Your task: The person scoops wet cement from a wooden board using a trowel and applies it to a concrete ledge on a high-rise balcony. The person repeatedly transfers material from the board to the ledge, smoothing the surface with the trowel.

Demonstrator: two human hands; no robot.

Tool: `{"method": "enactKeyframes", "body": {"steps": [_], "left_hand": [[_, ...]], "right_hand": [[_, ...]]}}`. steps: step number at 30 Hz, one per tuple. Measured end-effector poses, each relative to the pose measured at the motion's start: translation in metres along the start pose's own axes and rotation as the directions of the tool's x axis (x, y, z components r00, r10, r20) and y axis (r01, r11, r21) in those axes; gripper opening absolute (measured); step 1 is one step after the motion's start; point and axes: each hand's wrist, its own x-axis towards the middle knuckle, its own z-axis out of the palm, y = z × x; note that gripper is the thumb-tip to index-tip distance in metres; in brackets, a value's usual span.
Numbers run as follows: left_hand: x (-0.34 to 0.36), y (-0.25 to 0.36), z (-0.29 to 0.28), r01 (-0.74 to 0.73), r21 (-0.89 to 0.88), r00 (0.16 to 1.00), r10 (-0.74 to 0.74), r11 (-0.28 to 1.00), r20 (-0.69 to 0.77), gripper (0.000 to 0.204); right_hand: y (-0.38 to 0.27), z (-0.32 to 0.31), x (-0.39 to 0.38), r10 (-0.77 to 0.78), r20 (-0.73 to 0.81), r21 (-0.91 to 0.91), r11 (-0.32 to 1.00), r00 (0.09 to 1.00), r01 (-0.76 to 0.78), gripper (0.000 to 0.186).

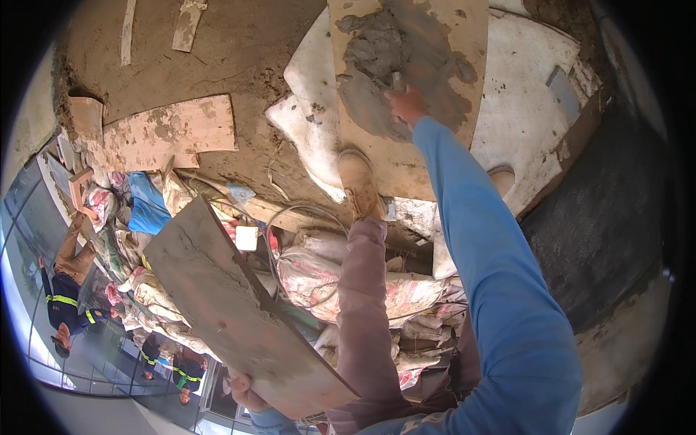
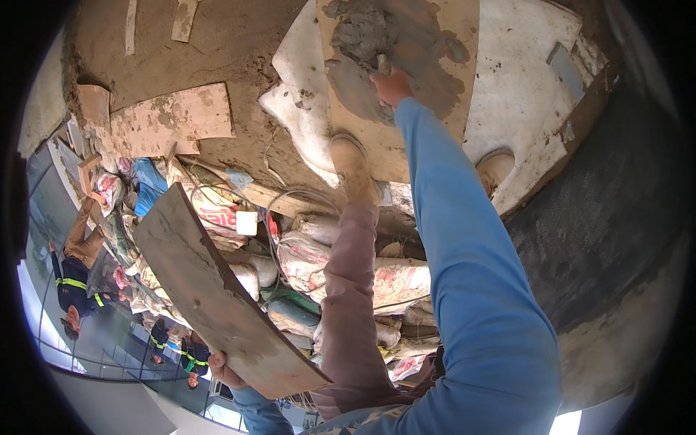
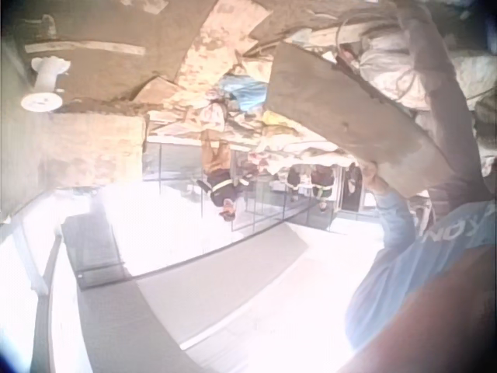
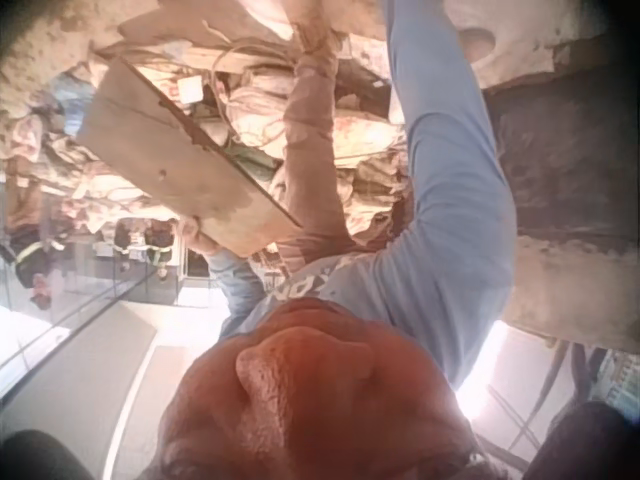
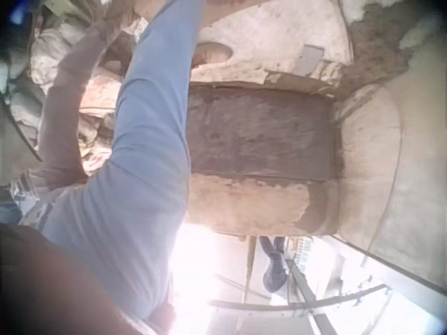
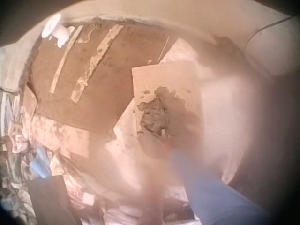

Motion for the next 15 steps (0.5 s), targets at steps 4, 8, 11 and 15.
{"method": "enactKeyframes", "body": {"steps": [4, 8, 11, 15], "left_hand": [[-0.009, 0.005, -0.014, -0.033, -0.04, 0.998, 0.031, 0.999, -0.06, 0.068], [-0.003, 0.011, 0.003, 0.008, -0.059, 0.997, -0.003, 0.998, 0.083, 0.07], [-0.005, 0.013, 0.02, -0.018, 0.071, 0.999, 0.016, 0.997, 0.03, 0.073], [0.0, 0.011, 0.062, -0.029, 0.172, 0.994, 0.011, 0.985, 0.109, 0.074]], "right_hand": [[-0.011, -0.017, -0.019, 0.017, 0.156, 0.23, 0.972, 0.988, -0.053, 0.037], [-0.036, -0.031, -0.051, -0.024, 0.165, 0.18, 0.984, 0.986, -0.006, 0.027], [-0.062, -0.041, -0.101, -0.078, 0.151, 0.152, 0.987, 0.986, 0.055, 0.021], [-0.105, -0.073, -0.203, -0.169, 0.168, 0.043, 0.986, 0.971, 0.164, 0.021]]}}
